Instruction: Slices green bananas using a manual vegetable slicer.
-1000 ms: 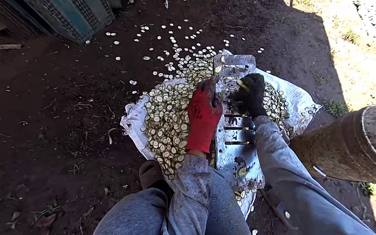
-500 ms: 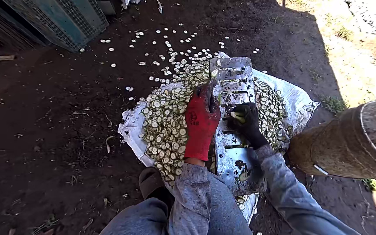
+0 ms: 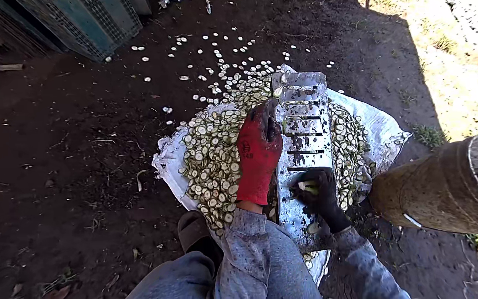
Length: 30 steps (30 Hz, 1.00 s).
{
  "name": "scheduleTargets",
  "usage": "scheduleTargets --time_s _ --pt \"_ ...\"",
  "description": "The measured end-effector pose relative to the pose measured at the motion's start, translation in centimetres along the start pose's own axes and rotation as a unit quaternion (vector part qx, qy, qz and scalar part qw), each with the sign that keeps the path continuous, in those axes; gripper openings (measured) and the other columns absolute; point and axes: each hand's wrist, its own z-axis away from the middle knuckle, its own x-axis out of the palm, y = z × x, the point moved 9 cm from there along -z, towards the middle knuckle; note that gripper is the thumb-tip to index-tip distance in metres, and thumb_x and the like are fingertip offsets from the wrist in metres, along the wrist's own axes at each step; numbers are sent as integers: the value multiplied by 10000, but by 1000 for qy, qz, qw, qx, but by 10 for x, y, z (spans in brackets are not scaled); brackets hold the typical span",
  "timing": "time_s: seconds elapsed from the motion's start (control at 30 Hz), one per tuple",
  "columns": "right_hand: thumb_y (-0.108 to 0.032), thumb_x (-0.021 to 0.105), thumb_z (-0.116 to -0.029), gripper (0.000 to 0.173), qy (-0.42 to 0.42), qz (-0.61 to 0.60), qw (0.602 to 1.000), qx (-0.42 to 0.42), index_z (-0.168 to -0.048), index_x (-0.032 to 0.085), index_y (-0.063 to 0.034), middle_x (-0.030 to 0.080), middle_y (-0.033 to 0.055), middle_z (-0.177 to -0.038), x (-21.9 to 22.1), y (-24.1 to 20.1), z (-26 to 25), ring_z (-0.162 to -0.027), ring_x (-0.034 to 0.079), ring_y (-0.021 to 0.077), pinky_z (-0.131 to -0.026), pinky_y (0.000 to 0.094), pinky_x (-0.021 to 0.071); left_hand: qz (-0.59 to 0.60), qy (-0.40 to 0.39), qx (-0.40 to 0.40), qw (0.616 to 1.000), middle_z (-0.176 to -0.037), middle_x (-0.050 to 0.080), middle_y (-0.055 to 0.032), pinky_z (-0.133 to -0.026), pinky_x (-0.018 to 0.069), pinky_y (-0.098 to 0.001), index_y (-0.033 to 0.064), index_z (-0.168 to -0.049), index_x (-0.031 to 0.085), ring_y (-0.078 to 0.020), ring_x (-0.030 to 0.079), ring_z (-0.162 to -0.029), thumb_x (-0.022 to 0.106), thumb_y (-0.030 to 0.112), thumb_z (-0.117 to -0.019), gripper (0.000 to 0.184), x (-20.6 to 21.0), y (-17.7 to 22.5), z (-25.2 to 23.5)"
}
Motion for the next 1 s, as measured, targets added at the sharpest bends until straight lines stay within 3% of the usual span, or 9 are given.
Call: scheduleTargets --time_s 0.1,0.23,0.4,0.47,0.53,0.63,0.8,0.93,1.0 --pt "-242 700 -831 325 -64 82 994 24 -1078 697 -30 653 234 -1089 40 46 -104 -1098 599 461 -929 625 453 -37 -25 -16 999 -1377 616 -163 -916 560 -516 99 -1451 551 -328 661 -1137 601 81 -992 462 1 -4 6" --pt "-382 717 -877 440 -133 211 960 128 -1189 659 -77 591 240 -1239 58 74 -173 -1227 534 453 -990 605 424 -42 -36 -46 997 -1309 648 -159 -862 568 -519 108 -1450 545 -335 677 -1060 586 95 -1012 441 0 -15 11" --pt "-349 793 -753 440 -84 90 986 112 -1064 689 -57 647 207 -1123 10 25 -25 -1115 600 419 -955 608 475 0 -20 -23 1000 -1279 652 -176 -826 557 -437 64 -1400 586 -278 675 -976 565 45 -1000 401 2 -9 1" --pt "-433 668 -846 370 -58 36 996 53 -1036 674 -115 688 152 -1157 -3 1 37 -1197 607 374 -1025 558 460 9 -14 -14 1000 -1300 650 -184 -865 556 -443 52 -1400 588 -290 675 -1034 575 36 -989 411 1 -5 2" --pt "-448 540 -936 396 -93 40 995 6 -1192 675 -179 632 126 -1396 -1 -7 38 -1411 454 430 -1167 647 271 7 -13 -15 1000 -1335 641 -187 -935 547 -477 57 -1407 587 -315 667 -1123 591 50 -993 414 0 -2 4" --pt "-431 525 -982 500 -159 108 981 -15 -1448 602 -268 477 68 -1581 27 28 -37 -1534 228 457 -1167 761 46 -12 -29 -22 999 -1317 642 -169 -877 569 -493 93 -1423 565 -315 676 -1074 597 97 -1013 411 2 -2 11" --pt "-451 417 -1066 466 -152 156 974 60 -1495 538 -313 401 -10 -1634 64 89 -159 -1580 160 330 -1205 714 -18 -45 -33 -45 997 -1247 662 -177 -829 569 -514 98 -1405 577 -338 681 -1013 582 115 -1023 382 -2 -16 13" --pt "-333 445 -1032 526 -140 115 983 34 -1553 465 -261 331 2 -1671 35 42 -73 -1594 97 299 -1212 712 -55 -24 -21 -18 999 -1247 671 -188 -908 545 -470 51 -1395 585 -315 674 -1057 541 49 -1014 384 -5 -13 4" --pt "-422 427 -1028 509 -136 103 985 33 -1509 527 -291 399 -6 -1636 12 14 4 -1581 160 329 -1208 726 -20 -9 -12 -10 1000 -1235 675 -183 -880 549 -448 45 -1383 592 -295 678 -1031 543 45 -1008 379 -5 -10 3"
